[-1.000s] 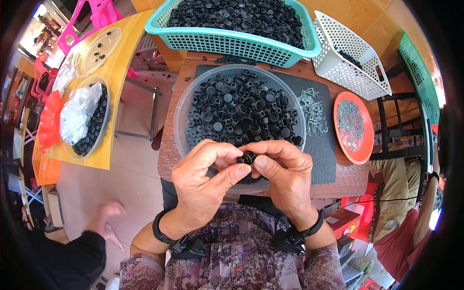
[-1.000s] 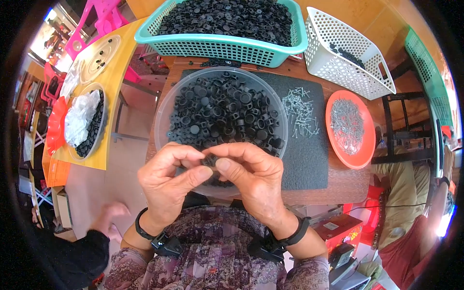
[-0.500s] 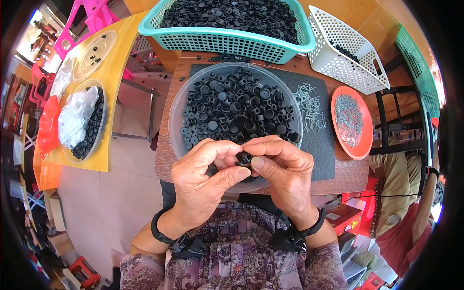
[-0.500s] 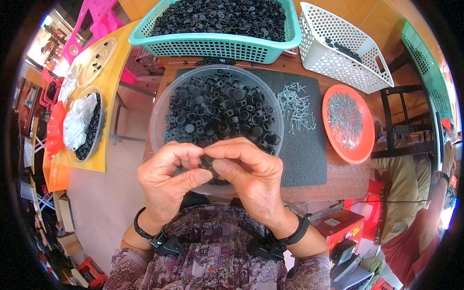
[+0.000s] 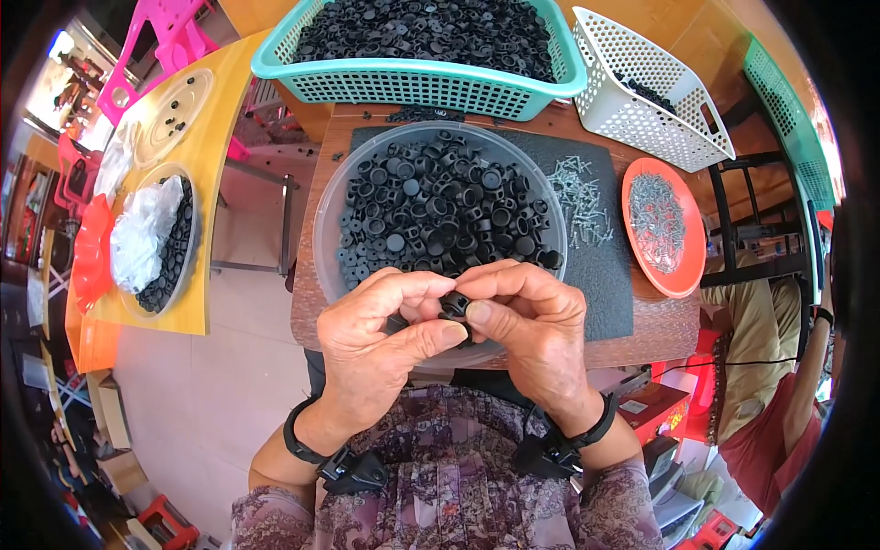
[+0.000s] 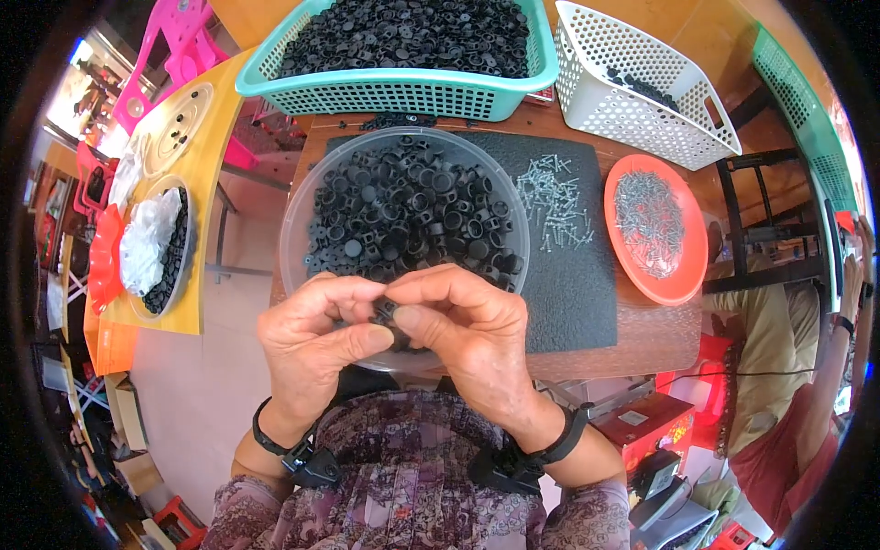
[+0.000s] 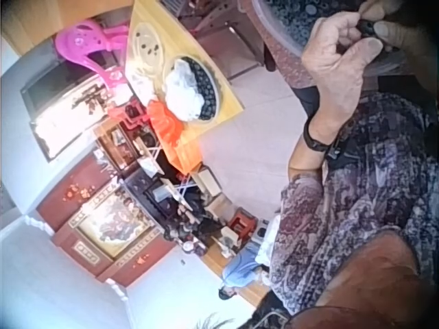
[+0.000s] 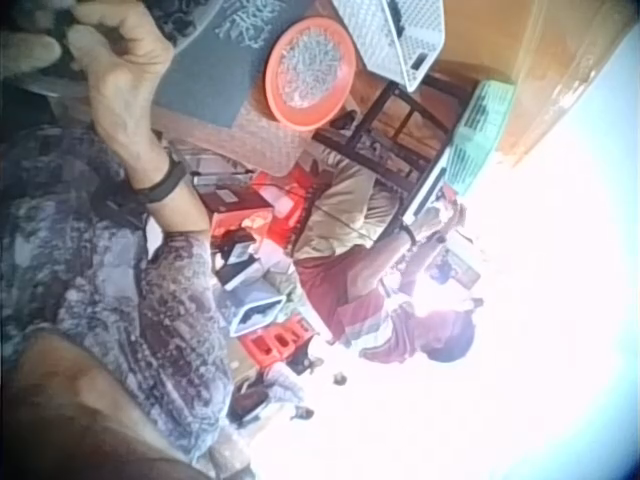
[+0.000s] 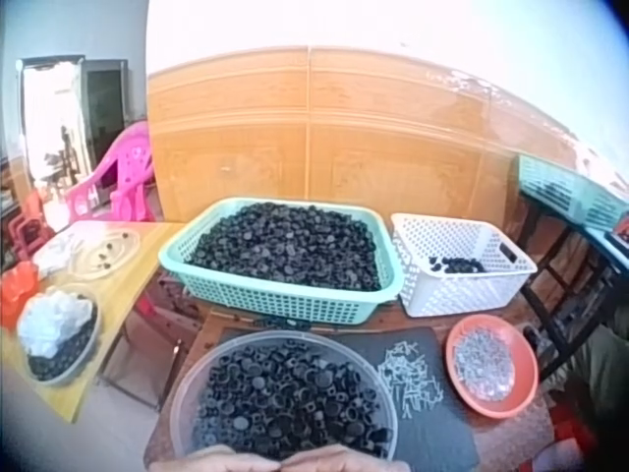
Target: Sorting and assembling small black plastic shoe components at a workbench.
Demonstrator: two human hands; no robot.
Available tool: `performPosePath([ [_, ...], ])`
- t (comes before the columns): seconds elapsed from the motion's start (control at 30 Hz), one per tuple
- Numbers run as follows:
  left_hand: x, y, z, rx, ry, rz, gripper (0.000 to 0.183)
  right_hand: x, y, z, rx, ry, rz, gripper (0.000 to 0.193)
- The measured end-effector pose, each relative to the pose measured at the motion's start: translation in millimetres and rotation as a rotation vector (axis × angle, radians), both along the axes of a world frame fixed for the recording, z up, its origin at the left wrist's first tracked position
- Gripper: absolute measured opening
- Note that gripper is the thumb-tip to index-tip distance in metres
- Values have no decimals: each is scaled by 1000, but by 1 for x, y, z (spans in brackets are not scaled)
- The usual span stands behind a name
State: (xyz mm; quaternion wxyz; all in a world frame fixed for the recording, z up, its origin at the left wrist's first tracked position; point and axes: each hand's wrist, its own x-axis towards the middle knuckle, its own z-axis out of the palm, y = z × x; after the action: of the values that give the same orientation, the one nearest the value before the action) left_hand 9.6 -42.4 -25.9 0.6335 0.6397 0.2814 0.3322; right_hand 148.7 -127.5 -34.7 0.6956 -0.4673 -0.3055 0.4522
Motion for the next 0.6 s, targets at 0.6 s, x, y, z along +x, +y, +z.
performPosePath([
  [0.6, -3, 1, -3, -133, -34, -23, 35, 0, 1, 3, -58, -93, -12, 18],
])
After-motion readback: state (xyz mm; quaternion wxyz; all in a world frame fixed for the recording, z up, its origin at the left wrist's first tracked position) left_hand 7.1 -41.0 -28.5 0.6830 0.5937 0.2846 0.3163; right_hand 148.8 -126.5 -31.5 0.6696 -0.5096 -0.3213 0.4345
